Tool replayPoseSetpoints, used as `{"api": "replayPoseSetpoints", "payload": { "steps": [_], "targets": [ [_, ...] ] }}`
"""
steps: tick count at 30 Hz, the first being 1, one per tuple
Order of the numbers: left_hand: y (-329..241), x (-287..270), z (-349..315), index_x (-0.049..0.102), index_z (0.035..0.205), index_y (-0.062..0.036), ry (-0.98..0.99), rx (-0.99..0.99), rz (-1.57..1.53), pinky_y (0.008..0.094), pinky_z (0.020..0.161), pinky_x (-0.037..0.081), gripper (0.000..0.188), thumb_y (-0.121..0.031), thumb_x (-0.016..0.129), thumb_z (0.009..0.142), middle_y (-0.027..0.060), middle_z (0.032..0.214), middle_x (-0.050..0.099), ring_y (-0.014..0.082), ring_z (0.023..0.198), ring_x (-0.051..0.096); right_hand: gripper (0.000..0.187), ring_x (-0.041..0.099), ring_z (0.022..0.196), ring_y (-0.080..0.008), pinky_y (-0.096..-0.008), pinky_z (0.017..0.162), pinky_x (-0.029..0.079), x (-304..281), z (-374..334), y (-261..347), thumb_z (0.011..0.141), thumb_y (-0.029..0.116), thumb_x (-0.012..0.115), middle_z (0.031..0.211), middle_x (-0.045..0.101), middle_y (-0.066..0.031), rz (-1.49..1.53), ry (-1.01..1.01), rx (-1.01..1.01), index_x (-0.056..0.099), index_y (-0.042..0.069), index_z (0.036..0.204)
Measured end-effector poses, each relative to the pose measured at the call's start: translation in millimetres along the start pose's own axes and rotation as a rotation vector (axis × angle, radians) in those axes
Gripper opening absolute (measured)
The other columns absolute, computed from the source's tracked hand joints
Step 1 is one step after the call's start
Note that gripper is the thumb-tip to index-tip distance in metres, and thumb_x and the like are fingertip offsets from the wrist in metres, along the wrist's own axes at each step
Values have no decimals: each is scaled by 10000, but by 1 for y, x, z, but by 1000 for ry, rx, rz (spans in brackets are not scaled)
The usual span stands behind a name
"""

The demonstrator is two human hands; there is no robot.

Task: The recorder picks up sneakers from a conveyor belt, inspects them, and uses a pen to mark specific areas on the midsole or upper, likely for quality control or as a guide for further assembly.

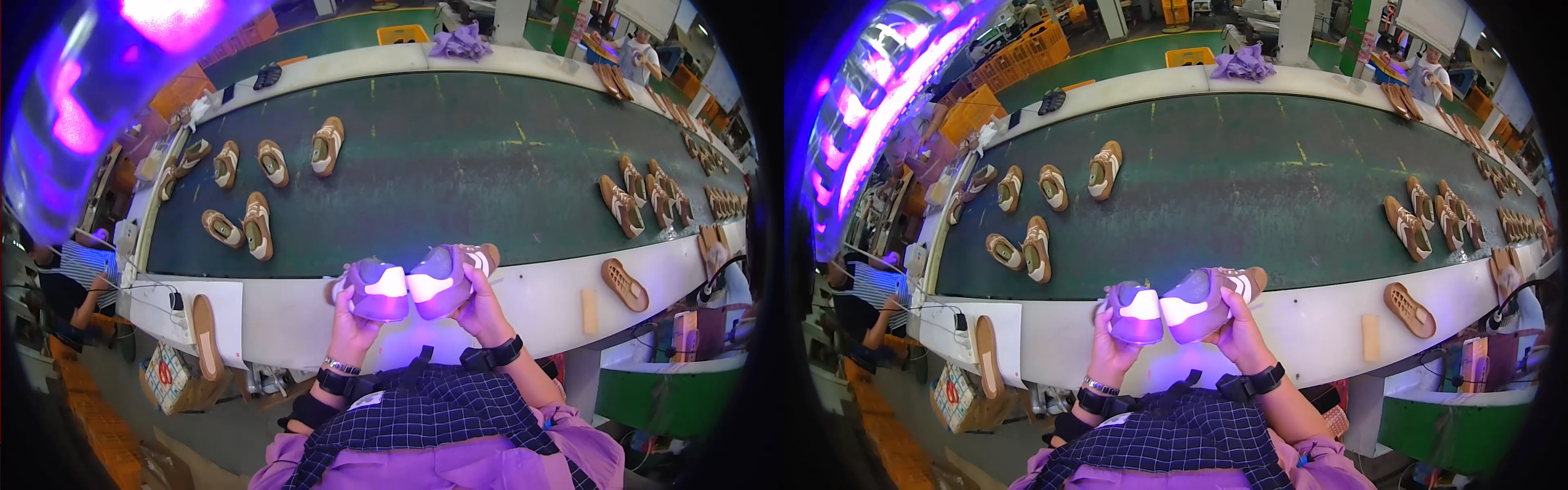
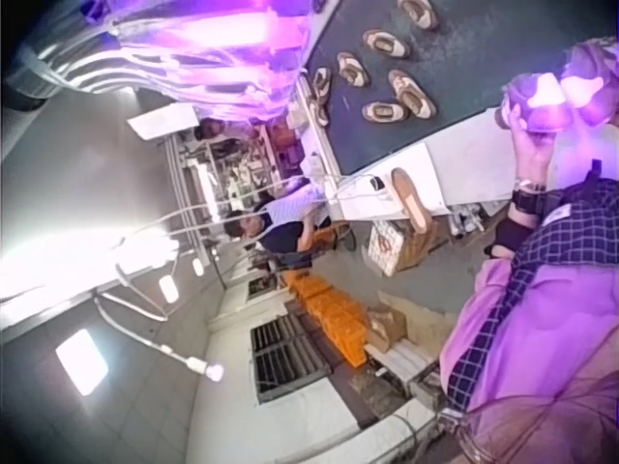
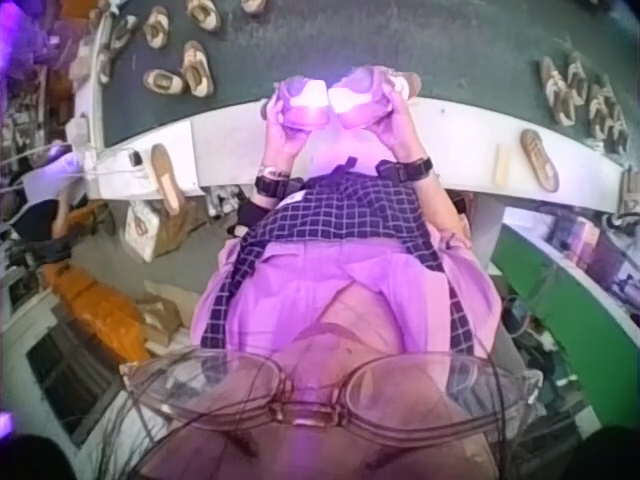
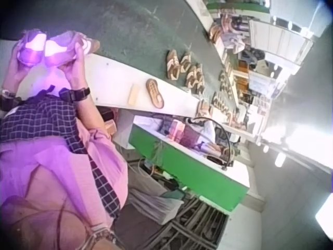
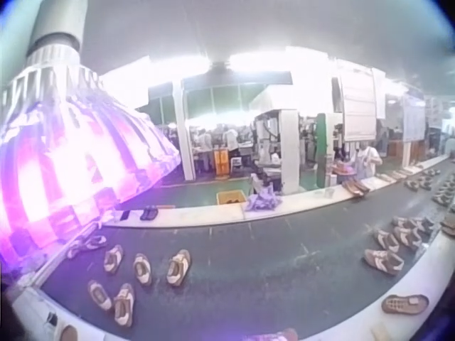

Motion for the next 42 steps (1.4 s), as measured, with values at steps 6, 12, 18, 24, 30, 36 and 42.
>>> {"api": "replayPoseSetpoints", "payload": {
  "steps": [6, 12, 18, 24, 30, 36, 42],
  "targets": [
    [32, -7, 16, 462, 1267, -100, 303, -343, -248, 438, 867, 497, 476, -350, 503, 864, 103, 1186, 558, 267, 1071, 562, 472, 578, 1061, -191, -363, 926, 474, -26, -9, 6, 892, 327, 552, 1213, 551, -71, 9, 30, 55, 441, 82, 1280],
    [46, -14, 21, 454, 1257, -84, 237, -363, -243, 450, 822, 504, 464, -350, 473, 878, 116, 1164, 558, 285, 1029, 572, 452, 620, 948, -181, -323, 790, 520, -87, -21, 14, 875, 321, 563, 1101, 610, -67, -262, -83, 131, 492, 45, 1226],
    [57, -21, 25, 450, 1252, -67, 334, -405, -264, 445, 798, 513, 483, -374, 447, 879, 145, 1139, 556, 302, 1005, 574, 561, 657, 730, -227, -345, 640, 530, -110, -44, 34, 765, 412, 657, 801, 666, -137, -1260, -448, 232, 576, -57, 1062],
    [66, -23, 21, 450, 1249, -60, 336, -405, -240, 434, 804, 515, 484, -376, 441, 883, 147, 1122, 561, 308, 994, 576, 758, 559, 1116, -309, -363, 920, 455, -35, -45, 36, 679, 283, 782, 1231, 528, -242, -1313, 2, -701, 415, -36, 1261],
    [57, -24, 14, 425, 1286, -69, 116, -302, 20, 448, 845, 494, 487, -354, 465, 893, 123, 1194, 524, 295, 1064, 541, 877, 537, 1141, -332, -384, 936, 454, 32, -23, 8, 634, 316, 815, 1261, 500, -232, -1287, 348, -676, 374, 11, 1329],
    [2, -5, -22, 298, 1401, -61, -84, 420, 1193, 464, 947, 420, 699, -238, 593, 793, 131, 1323, 395, 274, 1217, 427, 807, 623, 986, -349, -373, 830, 512, 39, -4, 7, 658, 331, 781, 1083, 604, -227, -1337, 386, -754, 413, 9, 1299],
    [-18, 64, -27, 333, 1399, -78, 451, 693, 1579, 380, 911, 484, 822, -93, 689, 658, 131, 1241, 454, 252, 1127, 503, 752, 647, 925, -338, -373, 777, 534, 52, -2, 9, 660, 280, 770, 1043, 617, -222, -1439, 455, -829, 430, -12, 1265]
  ]
}}
Point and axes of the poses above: each hand's wrist, its own z-axis towards the middle knuckle, its own x-axis out of the palm, y = z × x, the point moved 2 cm from there along z, towards the middle knuckle
